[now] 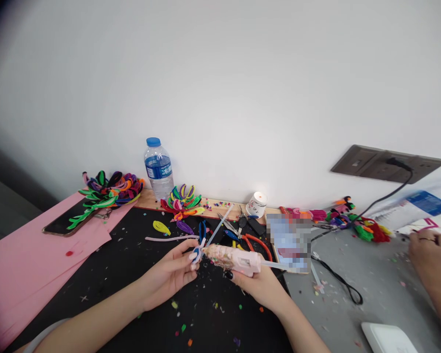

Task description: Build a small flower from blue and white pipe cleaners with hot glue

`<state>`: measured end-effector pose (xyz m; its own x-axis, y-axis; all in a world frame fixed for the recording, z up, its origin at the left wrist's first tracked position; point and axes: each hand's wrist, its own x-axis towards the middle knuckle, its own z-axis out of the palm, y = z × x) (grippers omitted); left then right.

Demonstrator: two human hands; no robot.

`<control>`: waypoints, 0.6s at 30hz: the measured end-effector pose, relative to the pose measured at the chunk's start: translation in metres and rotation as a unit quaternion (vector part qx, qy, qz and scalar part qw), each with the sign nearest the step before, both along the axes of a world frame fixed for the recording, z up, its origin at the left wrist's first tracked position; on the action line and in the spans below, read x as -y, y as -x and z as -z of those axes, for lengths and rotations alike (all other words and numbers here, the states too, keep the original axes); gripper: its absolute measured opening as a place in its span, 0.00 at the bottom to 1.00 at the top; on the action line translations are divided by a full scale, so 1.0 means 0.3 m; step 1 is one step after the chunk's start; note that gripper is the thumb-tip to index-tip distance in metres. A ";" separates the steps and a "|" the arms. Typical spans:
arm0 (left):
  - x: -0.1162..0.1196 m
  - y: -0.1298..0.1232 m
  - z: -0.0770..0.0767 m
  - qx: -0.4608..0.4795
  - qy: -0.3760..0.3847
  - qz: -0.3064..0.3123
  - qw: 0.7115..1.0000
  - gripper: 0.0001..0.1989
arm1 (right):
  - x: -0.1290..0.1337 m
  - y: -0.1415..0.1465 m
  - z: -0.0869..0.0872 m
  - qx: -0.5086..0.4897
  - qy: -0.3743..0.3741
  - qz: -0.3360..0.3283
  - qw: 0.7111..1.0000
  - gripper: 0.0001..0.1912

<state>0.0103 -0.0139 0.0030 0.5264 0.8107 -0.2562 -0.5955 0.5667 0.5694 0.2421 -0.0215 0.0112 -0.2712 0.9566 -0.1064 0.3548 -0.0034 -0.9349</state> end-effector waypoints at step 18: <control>0.004 0.002 0.002 0.000 -0.001 0.004 1.000 0.08 | -0.003 0.004 -0.010 -0.043 0.017 -0.018 0.999 0.25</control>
